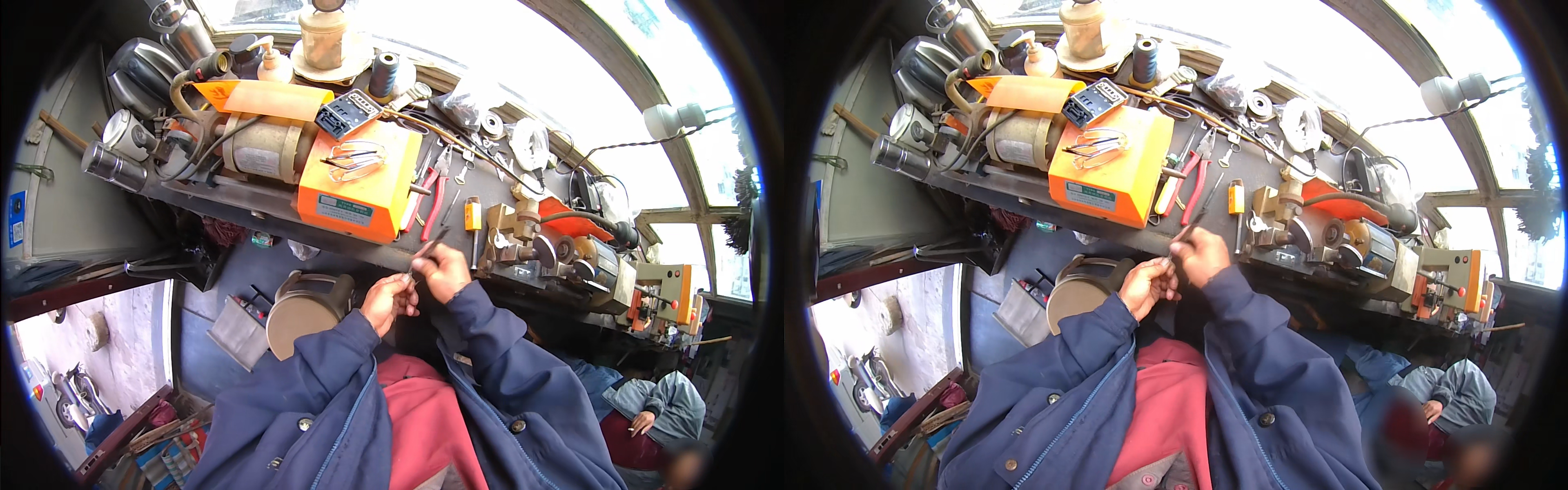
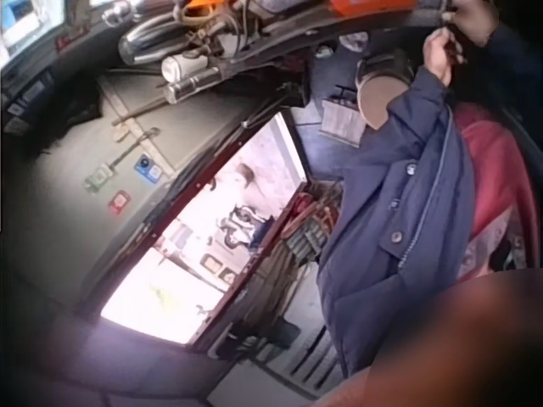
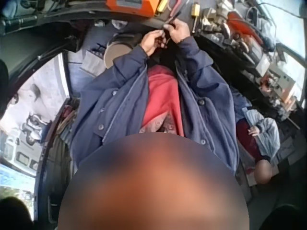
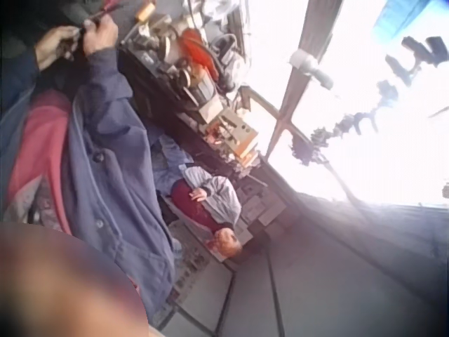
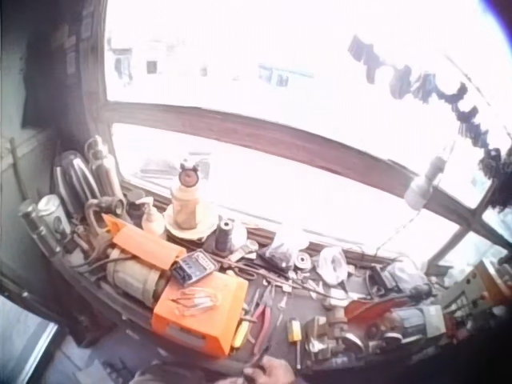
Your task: The person uses a grinding machine to smooth a small metal part, then sits on the floor to adjust and wipe the part with a cloth. The person handles the metal part and a cloth throughout the process.
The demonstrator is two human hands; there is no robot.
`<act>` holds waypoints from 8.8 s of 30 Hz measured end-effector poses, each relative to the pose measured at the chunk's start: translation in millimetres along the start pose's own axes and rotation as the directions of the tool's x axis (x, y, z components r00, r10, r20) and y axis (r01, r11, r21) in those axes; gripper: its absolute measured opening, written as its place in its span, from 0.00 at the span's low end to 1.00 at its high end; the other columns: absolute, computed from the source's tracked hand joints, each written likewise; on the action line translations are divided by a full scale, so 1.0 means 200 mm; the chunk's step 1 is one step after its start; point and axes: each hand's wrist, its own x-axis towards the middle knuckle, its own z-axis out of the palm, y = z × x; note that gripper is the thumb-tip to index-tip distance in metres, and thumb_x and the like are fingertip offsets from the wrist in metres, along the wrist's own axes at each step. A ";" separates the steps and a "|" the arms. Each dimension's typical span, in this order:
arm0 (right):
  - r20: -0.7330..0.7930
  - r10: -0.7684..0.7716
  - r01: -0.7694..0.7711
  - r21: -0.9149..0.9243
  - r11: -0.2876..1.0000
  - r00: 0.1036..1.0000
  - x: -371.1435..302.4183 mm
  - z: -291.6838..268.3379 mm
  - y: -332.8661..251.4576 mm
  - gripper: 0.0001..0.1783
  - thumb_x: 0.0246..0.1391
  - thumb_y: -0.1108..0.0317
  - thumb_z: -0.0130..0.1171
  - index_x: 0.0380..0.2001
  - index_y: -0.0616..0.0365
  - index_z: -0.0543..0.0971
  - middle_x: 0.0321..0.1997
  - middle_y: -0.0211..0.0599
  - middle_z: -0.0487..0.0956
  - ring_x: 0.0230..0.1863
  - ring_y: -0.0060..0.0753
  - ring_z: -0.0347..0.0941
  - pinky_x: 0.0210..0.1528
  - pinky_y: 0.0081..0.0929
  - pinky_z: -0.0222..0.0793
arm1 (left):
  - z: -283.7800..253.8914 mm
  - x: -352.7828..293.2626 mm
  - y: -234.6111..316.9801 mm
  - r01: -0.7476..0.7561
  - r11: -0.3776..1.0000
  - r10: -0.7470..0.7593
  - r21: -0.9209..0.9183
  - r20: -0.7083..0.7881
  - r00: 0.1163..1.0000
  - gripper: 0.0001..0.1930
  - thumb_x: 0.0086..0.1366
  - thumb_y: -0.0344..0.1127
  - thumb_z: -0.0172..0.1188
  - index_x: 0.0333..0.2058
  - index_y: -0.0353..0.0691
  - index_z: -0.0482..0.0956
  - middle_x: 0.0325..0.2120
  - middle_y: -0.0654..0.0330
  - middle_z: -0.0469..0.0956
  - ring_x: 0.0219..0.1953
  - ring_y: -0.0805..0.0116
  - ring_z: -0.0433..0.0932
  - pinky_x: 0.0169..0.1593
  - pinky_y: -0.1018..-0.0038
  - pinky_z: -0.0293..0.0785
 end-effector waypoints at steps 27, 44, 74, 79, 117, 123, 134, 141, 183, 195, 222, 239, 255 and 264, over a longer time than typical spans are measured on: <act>-0.083 -0.034 0.009 -0.285 0.959 0.996 -0.04 0.06 -0.10 0.06 0.54 0.71 0.63 0.35 0.59 0.82 0.27 0.43 0.83 0.31 0.38 0.81 0.37 0.33 0.74 | -0.02 -0.01 -0.03 0.021 0.999 -0.023 0.032 0.084 0.996 0.25 0.75 0.55 0.37 0.34 0.42 0.75 0.25 0.58 0.76 0.25 0.65 0.76 0.43 0.60 0.80; -0.071 -0.112 0.095 -0.208 0.974 0.991 -0.03 0.07 0.02 0.04 0.57 0.78 0.60 0.35 0.61 0.82 0.28 0.28 0.81 0.31 0.20 0.75 0.37 0.23 0.73 | 0.04 0.00 -0.07 -0.309 0.682 0.485 0.663 -0.093 0.870 0.23 0.73 0.47 0.43 0.27 0.36 0.78 0.17 0.59 0.74 0.20 0.67 0.73 0.28 0.69 0.70; -0.263 -0.045 0.043 -0.016 0.999 0.964 -0.01 0.00 0.03 0.06 0.53 0.75 0.62 0.35 0.62 0.82 0.28 0.45 0.83 0.31 0.34 0.81 0.38 0.29 0.74 | 0.09 -0.06 0.02 -0.085 -0.334 0.710 0.939 0.310 0.633 0.08 0.68 0.38 0.53 0.30 0.43 0.76 0.21 0.56 0.81 0.26 0.57 0.81 0.43 0.56 0.66; -0.065 0.002 -0.003 -0.010 1.000 0.998 -0.02 0.01 0.05 0.05 0.54 0.75 0.63 0.35 0.63 0.82 0.28 0.36 0.82 0.30 0.23 0.76 0.37 0.25 0.72 | 0.09 -0.06 0.01 -0.053 -0.368 0.708 0.928 0.317 0.631 0.08 0.68 0.38 0.53 0.31 0.43 0.76 0.22 0.56 0.82 0.27 0.57 0.81 0.44 0.57 0.67; 0.349 -0.022 -0.349 0.937 0.000 0.937 -0.27 -0.64 -0.47 0.40 0.61 0.24 0.35 0.22 0.54 0.65 0.22 0.27 0.60 0.17 0.21 0.53 0.19 0.21 0.54 | 0.80 0.22 0.45 -0.535 -0.306 0.596 0.788 0.596 0.537 0.13 0.68 0.40 0.52 0.31 0.41 0.82 0.31 0.52 0.82 0.37 0.49 0.80 0.41 0.57 0.74; 0.354 -0.020 -0.353 0.926 -0.132 0.935 -0.24 -0.64 -0.43 0.41 0.57 0.21 0.40 0.19 0.52 0.66 0.19 0.25 0.59 0.15 0.22 0.55 0.19 0.23 0.55 | 0.76 0.29 0.41 -0.406 -0.146 0.443 0.902 0.427 0.789 0.20 0.69 0.49 0.45 0.31 0.40 0.80 0.31 0.45 0.82 0.38 0.43 0.80 0.44 0.49 0.72; 0.487 0.115 -0.435 0.845 -0.310 0.866 -0.19 -0.68 -0.46 0.26 0.60 0.46 0.50 0.14 0.48 0.64 0.14 0.22 0.58 0.12 0.20 0.54 0.16 0.21 0.53 | 0.68 0.44 0.37 -0.543 -0.143 0.305 0.827 0.559 0.771 0.15 0.67 0.41 0.48 0.31 0.34 0.76 0.29 0.44 0.79 0.35 0.41 0.79 0.39 0.52 0.73; 0.518 0.277 -0.582 0.774 0.250 0.809 -0.16 -0.80 -0.46 0.23 0.58 0.52 0.48 0.12 0.49 0.64 0.11 0.26 0.59 0.10 0.23 0.51 0.17 0.23 0.53 | 0.76 0.32 0.39 -0.462 -0.051 0.377 0.886 0.445 0.812 0.20 0.70 0.46 0.45 0.30 0.36 0.78 0.32 0.42 0.80 0.39 0.37 0.78 0.44 0.48 0.71; 0.167 -0.127 0.016 0.545 0.838 0.978 -1.12 -1.25 -0.10 0.12 0.63 0.68 0.62 0.43 0.66 0.82 0.28 0.29 0.81 0.24 0.16 0.73 0.29 0.17 0.70 | 1.27 -0.49 -0.49 -0.641 0.168 0.652 0.749 0.403 0.642 0.17 0.77 0.39 0.47 0.30 0.35 0.70 0.18 0.62 0.72 0.20 0.75 0.73 0.25 0.78 0.71; 0.206 -0.195 0.051 0.552 0.832 0.959 -1.38 -1.31 -0.01 0.07 0.62 0.74 0.60 0.40 0.67 0.83 0.34 0.36 0.84 0.27 0.17 0.75 0.30 0.16 0.72 | 1.38 -0.77 -0.85 -0.520 0.078 0.698 0.851 0.325 0.638 0.10 0.75 0.35 0.52 0.37 0.34 0.77 0.20 0.61 0.76 0.24 0.77 0.75 0.30 0.78 0.71; 0.610 -0.313 0.029 0.430 0.903 0.728 -1.58 -0.42 -0.42 0.10 0.63 0.70 0.60 0.40 0.69 0.82 0.32 0.37 0.83 0.25 0.19 0.74 0.29 0.17 0.70 | 0.61 -1.63 -1.07 -0.727 0.571 0.811 0.380 -0.123 0.572 0.09 0.73 0.28 0.53 0.45 0.28 0.76 0.39 0.54 0.82 0.39 0.66 0.82 0.48 0.71 0.79; 0.679 -0.272 -0.154 0.497 0.854 0.682 -1.64 -0.39 -0.37 0.13 0.67 0.69 0.56 0.43 0.71 0.81 0.34 0.40 0.82 0.28 0.25 0.77 0.34 0.21 0.73 | 0.63 -1.64 -1.11 -0.691 0.623 0.778 0.366 -0.197 0.597 0.08 0.73 0.28 0.53 0.46 0.30 0.74 0.35 0.57 0.80 0.37 0.72 0.81 0.46 0.74 0.80; 0.337 -0.659 0.589 0.296 0.752 0.672 -1.72 -0.38 -0.38 0.08 0.53 0.84 0.63 0.38 0.67 0.82 0.32 0.38 0.80 0.30 0.24 0.77 0.33 0.20 0.72 | 0.60 -1.69 -1.13 -0.695 0.672 0.740 0.255 -0.195 0.644 0.11 0.74 0.31 0.53 0.48 0.29 0.74 0.38 0.52 0.82 0.41 0.62 0.84 0.49 0.71 0.79; 0.222 -0.787 0.778 0.148 0.610 0.575 -1.73 -0.38 -0.38 0.08 0.48 0.81 0.68 0.33 0.63 0.80 0.33 0.41 0.80 0.31 0.35 0.80 0.34 0.25 0.75 | 0.62 -1.73 -1.13 -0.668 0.700 0.712 0.253 -0.167 0.682 0.10 0.74 0.30 0.52 0.48 0.29 0.73 0.40 0.50 0.82 0.43 0.59 0.84 0.52 0.68 0.78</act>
